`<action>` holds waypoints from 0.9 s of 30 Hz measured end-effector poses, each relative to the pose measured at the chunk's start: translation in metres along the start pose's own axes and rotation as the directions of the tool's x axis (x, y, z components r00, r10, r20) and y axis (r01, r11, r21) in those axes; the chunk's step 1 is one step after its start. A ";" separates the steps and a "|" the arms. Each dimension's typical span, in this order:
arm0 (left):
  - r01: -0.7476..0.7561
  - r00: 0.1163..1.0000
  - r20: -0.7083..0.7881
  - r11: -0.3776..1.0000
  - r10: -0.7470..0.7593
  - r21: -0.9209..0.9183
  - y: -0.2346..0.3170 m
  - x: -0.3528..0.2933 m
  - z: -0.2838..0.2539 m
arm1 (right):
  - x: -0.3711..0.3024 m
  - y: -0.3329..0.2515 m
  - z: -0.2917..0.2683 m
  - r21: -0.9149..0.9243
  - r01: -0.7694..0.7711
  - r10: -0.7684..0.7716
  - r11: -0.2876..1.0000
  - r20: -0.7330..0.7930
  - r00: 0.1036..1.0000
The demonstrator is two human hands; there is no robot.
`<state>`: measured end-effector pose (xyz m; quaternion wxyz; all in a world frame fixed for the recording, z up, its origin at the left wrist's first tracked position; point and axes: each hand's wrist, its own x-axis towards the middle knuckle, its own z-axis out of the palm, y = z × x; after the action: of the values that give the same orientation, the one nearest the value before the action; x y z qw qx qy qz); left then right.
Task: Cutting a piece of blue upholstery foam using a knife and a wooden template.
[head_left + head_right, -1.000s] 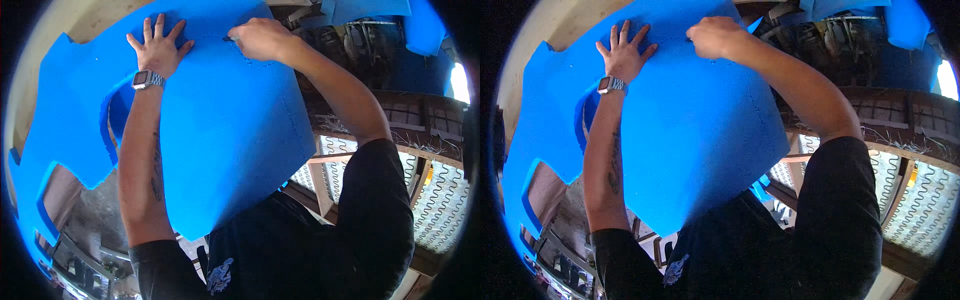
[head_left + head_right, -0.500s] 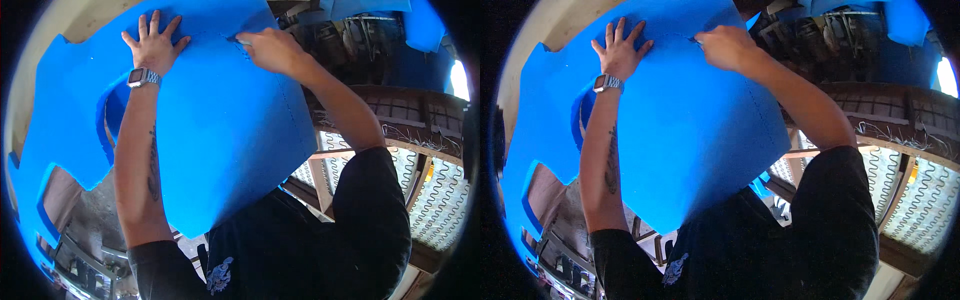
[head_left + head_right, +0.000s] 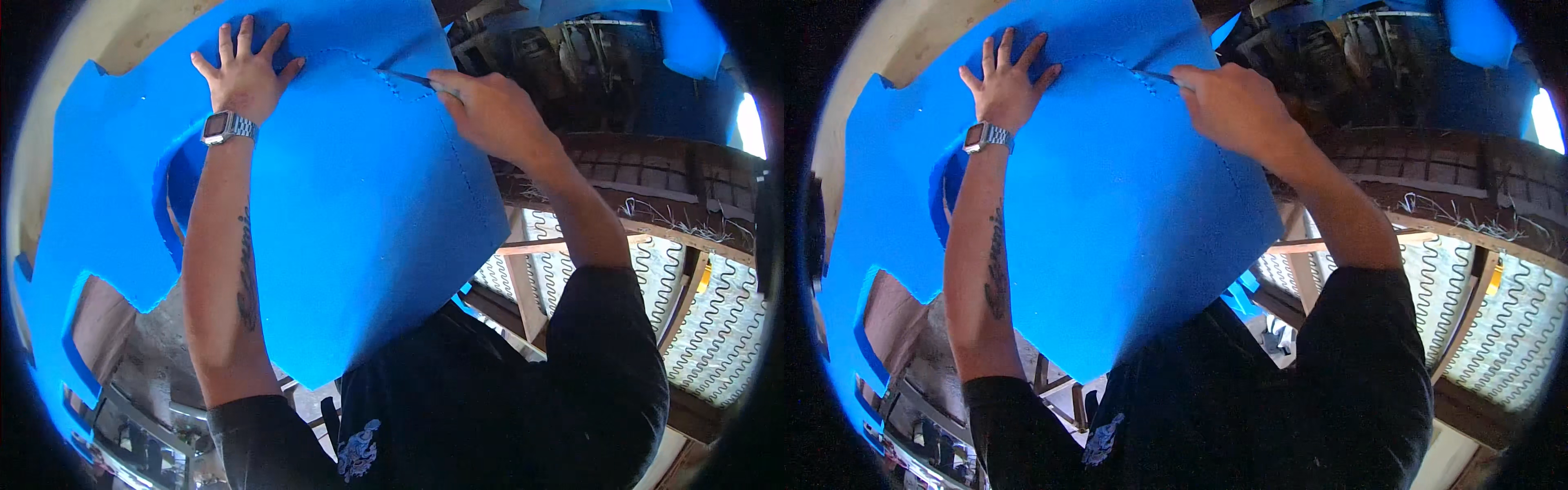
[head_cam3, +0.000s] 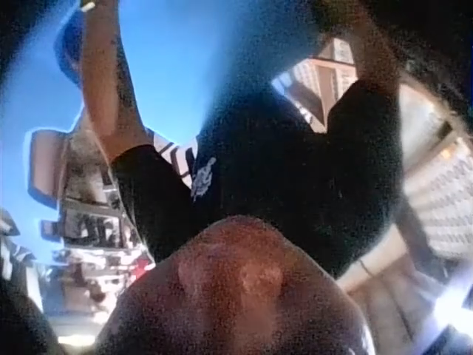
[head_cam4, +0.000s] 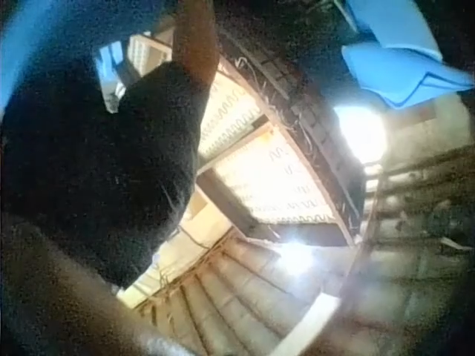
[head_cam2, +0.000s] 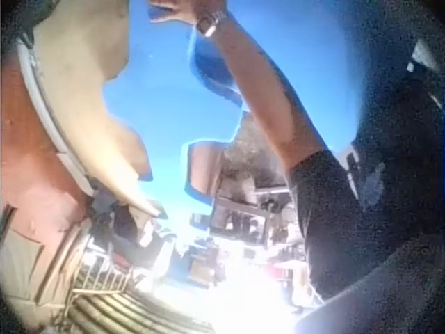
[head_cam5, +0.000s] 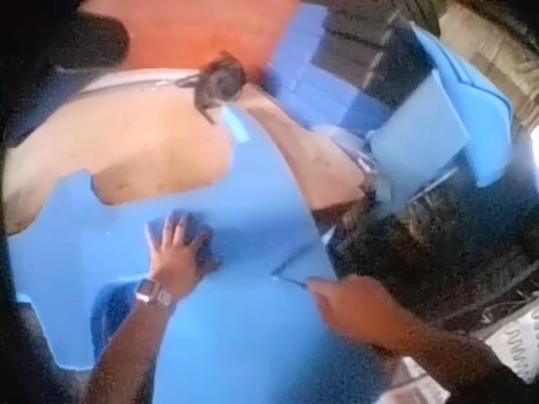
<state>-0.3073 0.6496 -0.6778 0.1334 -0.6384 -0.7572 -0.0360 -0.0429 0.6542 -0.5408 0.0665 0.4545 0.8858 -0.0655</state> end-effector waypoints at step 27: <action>-0.009 1.000 -0.003 1.000 0.009 -0.027 -0.024 -0.002 0.010 | 0.053 0.002 0.062 0.046 0.224 -0.215 0.974 -0.144 0.966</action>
<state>-0.3316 0.6461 -0.6850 0.1258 -0.6435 -0.7536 -0.0465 -0.0678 0.6866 -0.6107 -0.0168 0.3589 0.9307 -0.0682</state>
